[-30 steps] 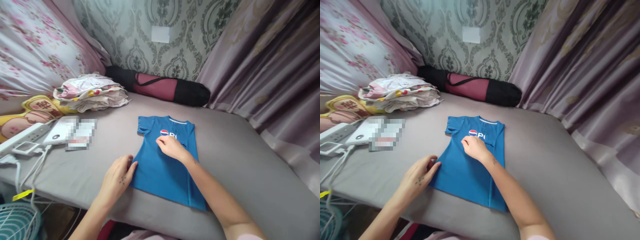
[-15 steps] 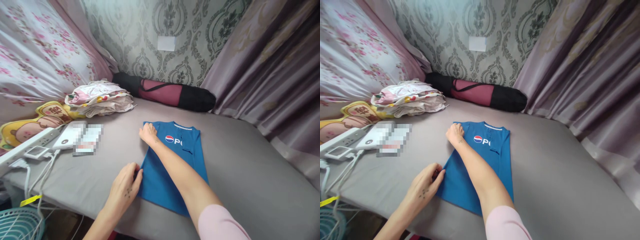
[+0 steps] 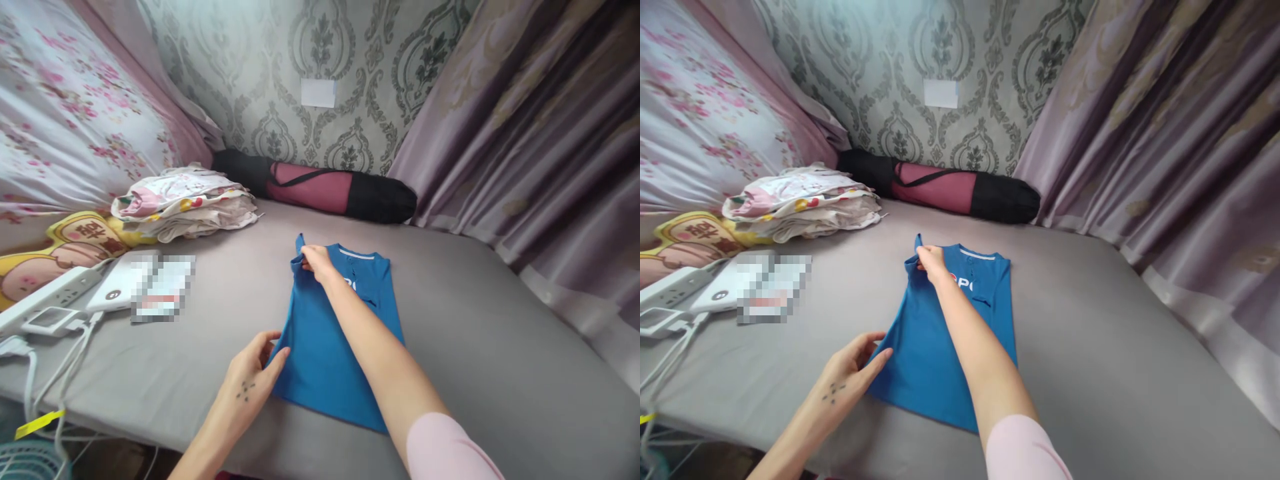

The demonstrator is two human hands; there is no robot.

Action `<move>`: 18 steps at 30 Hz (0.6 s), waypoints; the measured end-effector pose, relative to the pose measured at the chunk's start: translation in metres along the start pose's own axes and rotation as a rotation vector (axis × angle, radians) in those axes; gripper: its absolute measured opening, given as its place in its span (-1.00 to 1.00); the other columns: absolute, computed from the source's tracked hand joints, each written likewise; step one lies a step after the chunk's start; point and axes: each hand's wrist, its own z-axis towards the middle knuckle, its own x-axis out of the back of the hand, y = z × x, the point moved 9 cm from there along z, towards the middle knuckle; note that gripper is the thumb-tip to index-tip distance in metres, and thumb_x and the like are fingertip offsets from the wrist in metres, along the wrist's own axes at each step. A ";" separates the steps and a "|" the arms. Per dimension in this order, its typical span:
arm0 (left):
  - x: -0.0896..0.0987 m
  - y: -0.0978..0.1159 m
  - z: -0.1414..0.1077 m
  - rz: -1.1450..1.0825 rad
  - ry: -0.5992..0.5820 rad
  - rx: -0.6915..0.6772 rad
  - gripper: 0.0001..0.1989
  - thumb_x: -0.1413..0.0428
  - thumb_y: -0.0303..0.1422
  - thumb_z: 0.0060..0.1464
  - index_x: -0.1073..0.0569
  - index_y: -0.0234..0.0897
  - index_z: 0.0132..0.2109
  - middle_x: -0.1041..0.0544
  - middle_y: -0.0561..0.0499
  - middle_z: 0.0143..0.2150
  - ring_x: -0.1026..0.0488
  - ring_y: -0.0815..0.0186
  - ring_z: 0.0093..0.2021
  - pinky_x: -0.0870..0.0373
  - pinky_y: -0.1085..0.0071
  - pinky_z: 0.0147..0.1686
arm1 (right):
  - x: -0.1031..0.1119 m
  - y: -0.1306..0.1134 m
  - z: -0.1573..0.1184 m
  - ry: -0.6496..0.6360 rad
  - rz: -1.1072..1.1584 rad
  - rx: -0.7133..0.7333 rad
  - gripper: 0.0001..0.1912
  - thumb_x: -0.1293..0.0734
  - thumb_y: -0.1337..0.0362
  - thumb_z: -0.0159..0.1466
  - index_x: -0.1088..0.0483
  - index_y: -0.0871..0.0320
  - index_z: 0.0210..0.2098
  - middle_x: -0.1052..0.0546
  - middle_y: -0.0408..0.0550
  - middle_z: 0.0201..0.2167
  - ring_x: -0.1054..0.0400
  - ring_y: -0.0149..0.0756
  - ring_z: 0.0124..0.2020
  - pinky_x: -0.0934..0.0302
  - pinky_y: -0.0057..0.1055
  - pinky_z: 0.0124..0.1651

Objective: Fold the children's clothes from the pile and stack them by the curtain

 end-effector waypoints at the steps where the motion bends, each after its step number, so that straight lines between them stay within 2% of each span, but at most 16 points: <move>1: -0.003 0.003 -0.001 -0.014 -0.006 -0.013 -0.60 -0.05 -0.07 0.11 -0.46 -0.27 -0.05 -0.49 0.03 -0.39 -0.43 0.29 -0.39 -0.35 0.41 -0.39 | 0.012 0.001 0.000 0.009 0.082 -0.009 -0.90 -0.22 0.34 0.15 -0.31 0.13 -0.49 -0.31 -0.27 -0.69 -0.27 -0.47 -0.63 -0.26 -0.55 -0.51; 4: -0.016 0.020 -0.007 -0.042 -0.023 -0.109 -0.65 -0.04 -0.11 0.16 -0.46 -0.25 -0.05 -0.53 -0.01 -0.29 -0.47 0.27 -0.30 -0.38 0.41 -0.34 | 0.049 0.001 -0.004 0.025 0.286 -0.013 -0.96 -0.23 0.31 0.11 -0.31 0.12 -0.43 -0.33 -0.30 -0.65 -0.21 -0.50 -0.65 -0.23 -0.57 -0.53; 10: -0.050 0.063 -0.023 0.017 -0.074 -0.415 -0.76 0.05 -0.28 0.26 -0.43 -0.19 -0.02 -0.49 -0.04 -0.25 -0.47 0.29 -0.26 -0.42 0.40 -0.27 | 0.105 0.017 -0.018 0.011 0.549 -0.017 -0.79 -0.26 0.33 0.02 -0.39 0.12 -0.31 -0.41 -0.28 -0.59 -0.23 -0.47 -0.62 -0.13 -0.57 -0.57; 14: -0.078 0.070 -0.031 0.087 -0.164 -0.536 -0.74 0.10 -0.35 0.30 -0.36 -0.17 0.06 -0.49 -0.07 -0.15 -0.49 0.29 -0.21 -0.45 0.40 -0.23 | 0.132 0.044 -0.022 0.135 0.509 -0.085 -0.88 -0.27 0.36 0.00 -0.35 0.12 -0.41 -0.37 -0.30 -0.66 -0.22 -0.47 -0.65 -0.12 -0.57 -0.59; 18: -0.095 0.069 -0.038 0.188 -0.223 -0.621 -0.73 0.12 -0.40 0.29 -0.32 -0.15 0.08 -0.50 -0.07 -0.12 -0.51 0.28 -0.19 -0.47 0.39 -0.21 | 0.143 0.060 -0.025 0.209 0.418 -0.155 -0.92 -0.26 0.43 -0.02 -0.28 0.12 -0.53 -0.35 -0.27 -0.72 -0.22 -0.44 -0.69 -0.15 -0.54 -0.61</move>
